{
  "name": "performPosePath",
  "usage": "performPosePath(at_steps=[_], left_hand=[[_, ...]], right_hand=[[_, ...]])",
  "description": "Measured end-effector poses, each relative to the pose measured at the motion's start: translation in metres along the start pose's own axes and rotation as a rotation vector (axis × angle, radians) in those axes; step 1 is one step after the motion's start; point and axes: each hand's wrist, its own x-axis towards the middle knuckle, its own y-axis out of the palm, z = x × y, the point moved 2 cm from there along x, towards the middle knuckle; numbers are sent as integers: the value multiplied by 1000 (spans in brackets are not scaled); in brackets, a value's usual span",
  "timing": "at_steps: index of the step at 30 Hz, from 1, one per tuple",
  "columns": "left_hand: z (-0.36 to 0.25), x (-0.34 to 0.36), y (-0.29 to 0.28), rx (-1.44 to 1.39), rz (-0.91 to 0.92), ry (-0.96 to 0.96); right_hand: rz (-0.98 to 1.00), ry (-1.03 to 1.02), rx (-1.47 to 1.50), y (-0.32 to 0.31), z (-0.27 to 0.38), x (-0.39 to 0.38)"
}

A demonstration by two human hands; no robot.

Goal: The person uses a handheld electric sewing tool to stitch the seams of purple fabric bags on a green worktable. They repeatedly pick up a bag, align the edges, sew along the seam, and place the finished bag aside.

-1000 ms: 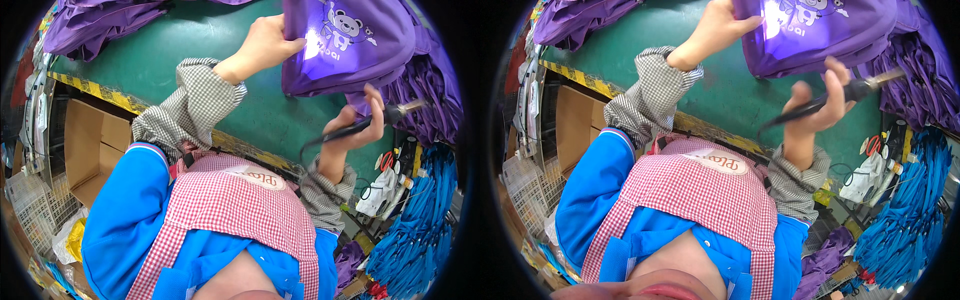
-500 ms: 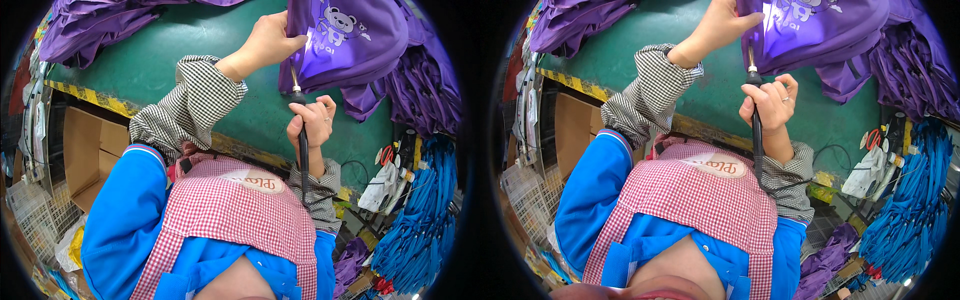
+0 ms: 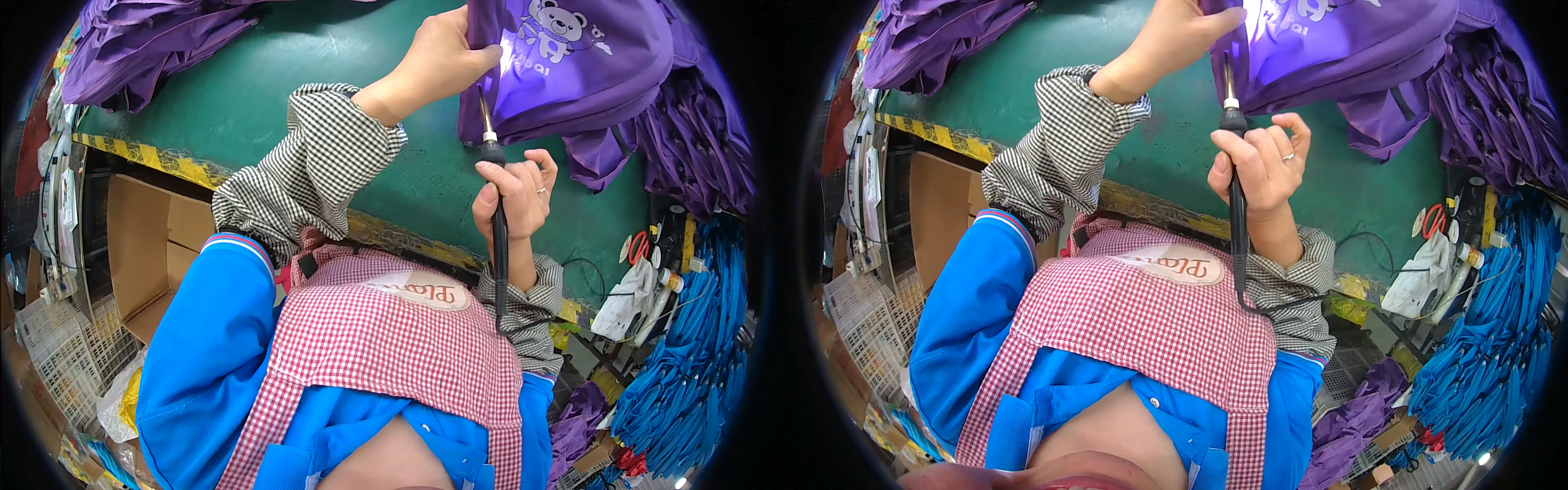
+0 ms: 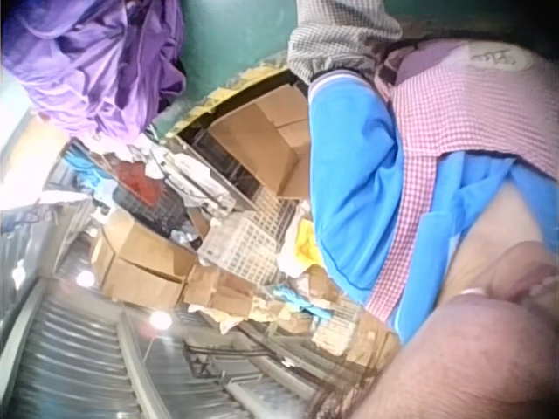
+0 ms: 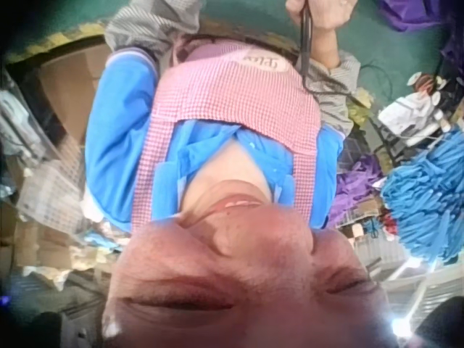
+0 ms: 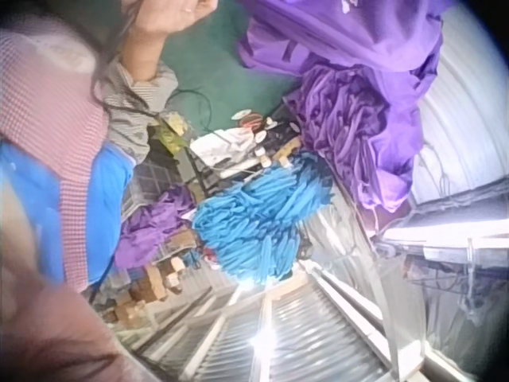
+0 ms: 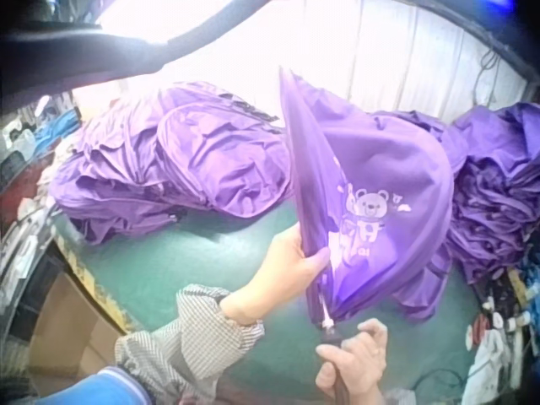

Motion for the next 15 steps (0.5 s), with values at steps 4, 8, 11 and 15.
performPosePath(at_steps=[4, 8, 11, 15], left_hand=[[-1, -2, 4, -51, 20, -12], [11, -3, -10, 85, -45, 70], [3, -9, -3, 282, -17, 69], [60, -50, 38, 80, 74, -99]], right_hand=[[21, 35, -23, 3, -1, 3], [-2, 68, 120, -18, 8, 18], [-456, 198, 134, -33, -48, 7], [-578, 473, 342, -3, -100, 5]])
